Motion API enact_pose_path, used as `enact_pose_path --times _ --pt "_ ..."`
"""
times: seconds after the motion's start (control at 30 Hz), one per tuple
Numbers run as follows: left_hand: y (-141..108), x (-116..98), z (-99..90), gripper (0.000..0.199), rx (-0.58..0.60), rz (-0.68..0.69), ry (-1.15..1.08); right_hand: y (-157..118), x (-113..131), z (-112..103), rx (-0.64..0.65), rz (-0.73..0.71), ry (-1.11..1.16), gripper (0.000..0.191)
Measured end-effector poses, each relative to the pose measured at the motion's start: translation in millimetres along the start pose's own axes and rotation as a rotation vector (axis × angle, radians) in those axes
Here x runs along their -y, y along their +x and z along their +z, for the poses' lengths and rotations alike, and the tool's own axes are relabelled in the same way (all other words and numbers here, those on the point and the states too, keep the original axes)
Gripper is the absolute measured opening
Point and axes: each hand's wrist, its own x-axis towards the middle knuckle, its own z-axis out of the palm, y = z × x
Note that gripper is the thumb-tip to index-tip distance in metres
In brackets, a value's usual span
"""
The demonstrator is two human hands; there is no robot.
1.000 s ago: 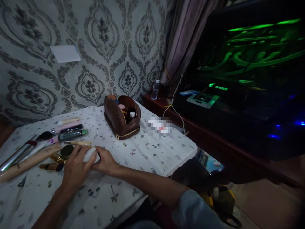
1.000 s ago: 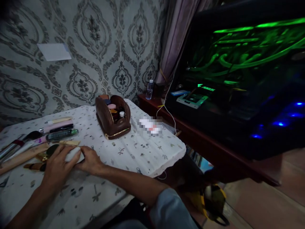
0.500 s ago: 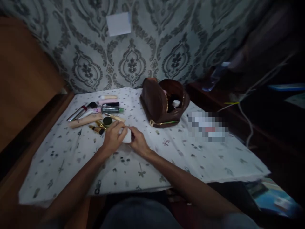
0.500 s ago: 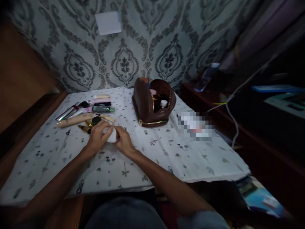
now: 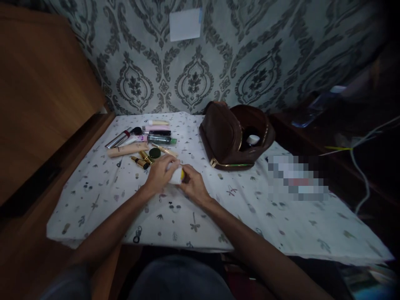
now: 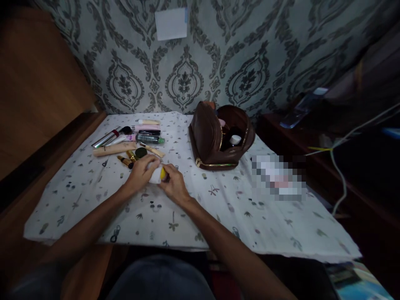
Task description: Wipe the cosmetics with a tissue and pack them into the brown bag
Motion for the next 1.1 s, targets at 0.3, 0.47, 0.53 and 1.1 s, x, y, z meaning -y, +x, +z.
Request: enact_pose_path --times 0.3,0.47,0.53,1.1 --pt "-10 -9 6.2 0.033 0.121 0.031 0.245 -4 0 1 -0.01 -0.112 -0.175 0.018" --pt "2 8 0.9 0.034 0.125 -0.034 -0.053 -4 2 0 0.078 -0.065 -0.083 0.022" --pt "5 16 1.0 0.032 0.137 -0.117 -0.234 -3 0 1 0.074 -0.02 0.023 0.03" --pt "2 21 4.5 0.024 -0.16 -0.011 -0.168 8 6 3 -0.011 0.456 0.818 0.049"
